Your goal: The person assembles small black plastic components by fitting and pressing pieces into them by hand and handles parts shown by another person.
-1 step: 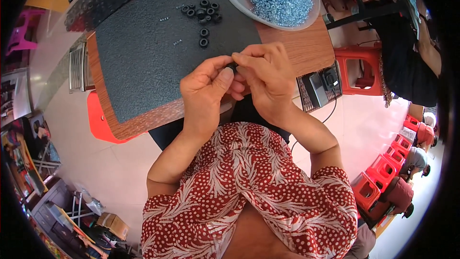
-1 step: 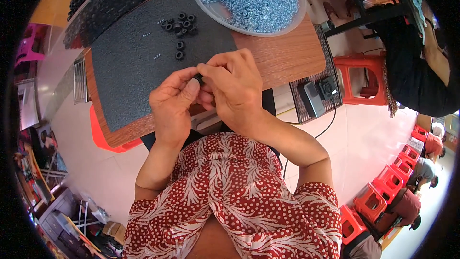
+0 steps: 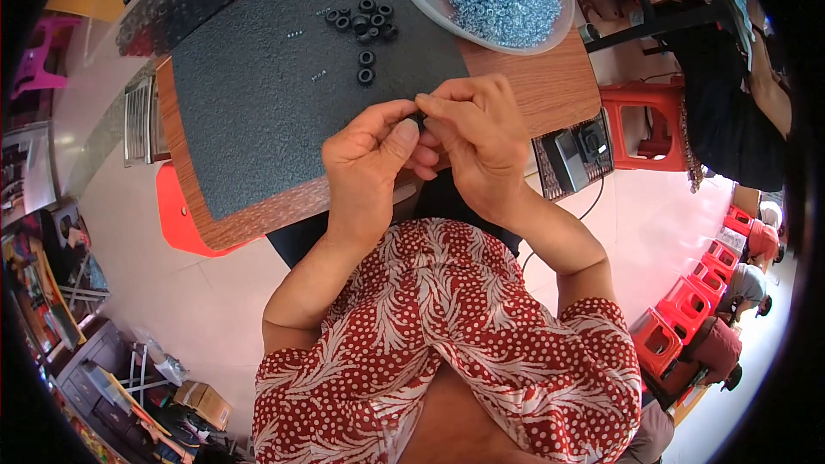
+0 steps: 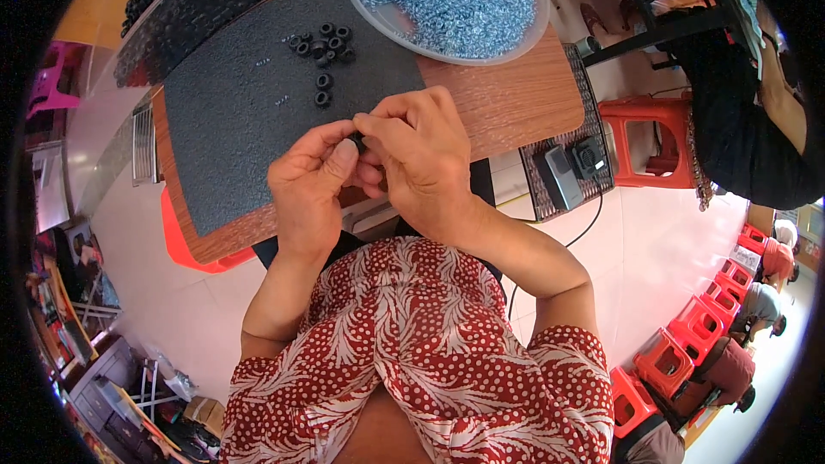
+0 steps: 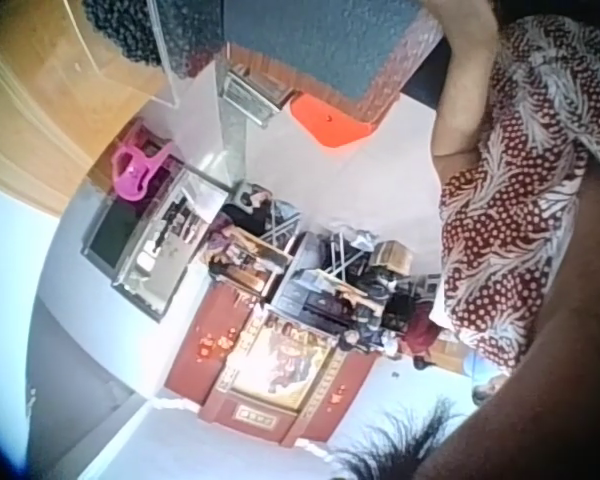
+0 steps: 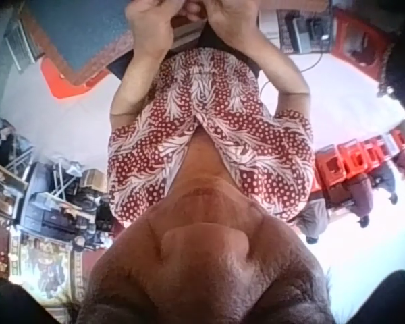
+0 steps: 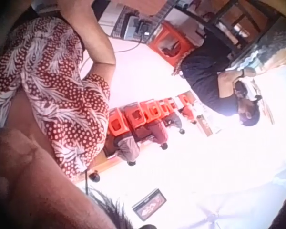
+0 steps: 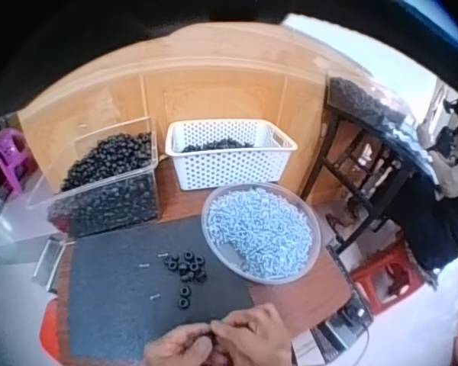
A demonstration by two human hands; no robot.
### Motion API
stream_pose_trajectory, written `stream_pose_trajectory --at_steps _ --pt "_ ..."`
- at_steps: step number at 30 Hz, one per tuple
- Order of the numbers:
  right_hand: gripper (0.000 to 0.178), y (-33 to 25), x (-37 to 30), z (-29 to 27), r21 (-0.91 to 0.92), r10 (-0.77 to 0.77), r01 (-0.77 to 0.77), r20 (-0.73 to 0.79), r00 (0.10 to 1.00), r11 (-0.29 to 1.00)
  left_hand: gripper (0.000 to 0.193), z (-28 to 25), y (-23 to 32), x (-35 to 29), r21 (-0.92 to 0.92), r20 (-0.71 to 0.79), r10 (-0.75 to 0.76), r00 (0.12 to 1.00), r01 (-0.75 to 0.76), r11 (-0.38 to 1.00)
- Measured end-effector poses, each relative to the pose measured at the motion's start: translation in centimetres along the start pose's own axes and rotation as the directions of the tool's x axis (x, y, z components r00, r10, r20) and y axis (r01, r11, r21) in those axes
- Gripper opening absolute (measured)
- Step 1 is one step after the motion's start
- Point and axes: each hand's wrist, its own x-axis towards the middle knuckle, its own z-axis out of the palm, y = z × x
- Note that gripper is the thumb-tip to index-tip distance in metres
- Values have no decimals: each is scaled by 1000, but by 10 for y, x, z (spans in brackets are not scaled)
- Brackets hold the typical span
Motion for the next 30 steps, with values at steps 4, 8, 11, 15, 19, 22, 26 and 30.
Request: stream_pose_trajectory --at_steps 4,8,11,15,19,22,26,30 --pt "30 1 0 1 33 1 -2 26 1000 999 21 -4 6 2 46 48 -45 998 43 998" --pt "25 -2 -1 2 83 26 -29 44 999 996 19 -10 6 6 42 118 -125 985 121 992" --pt "23 -4 0 1 101 32 -38 56 998 994 18 -12 5 3 28 104 -120 987 117 993" --pt "22 -8 -2 1 131 91 -99 64 994 986 17 -10 2 2 -53 92 -64 994 69 996" --pt "20 -12 -2 0 225 181 -192 71 981 955 18 -11 0 1 -54 95 1 995 4 999" --pt "18 -14 -1 0 269 234 -246 75 969 931 20 -15 1 0 -16 92 35 995 -34 999" --pt "15 -12 0 1 261 222 -236 83 972 936 19 -15 1 -1 -10 77 13 997 -12 1000" --pt "14 -9 5 4 244 190 -214 116 975 946 19 -18 -5 -1 -33 76 18 997 -15 999"
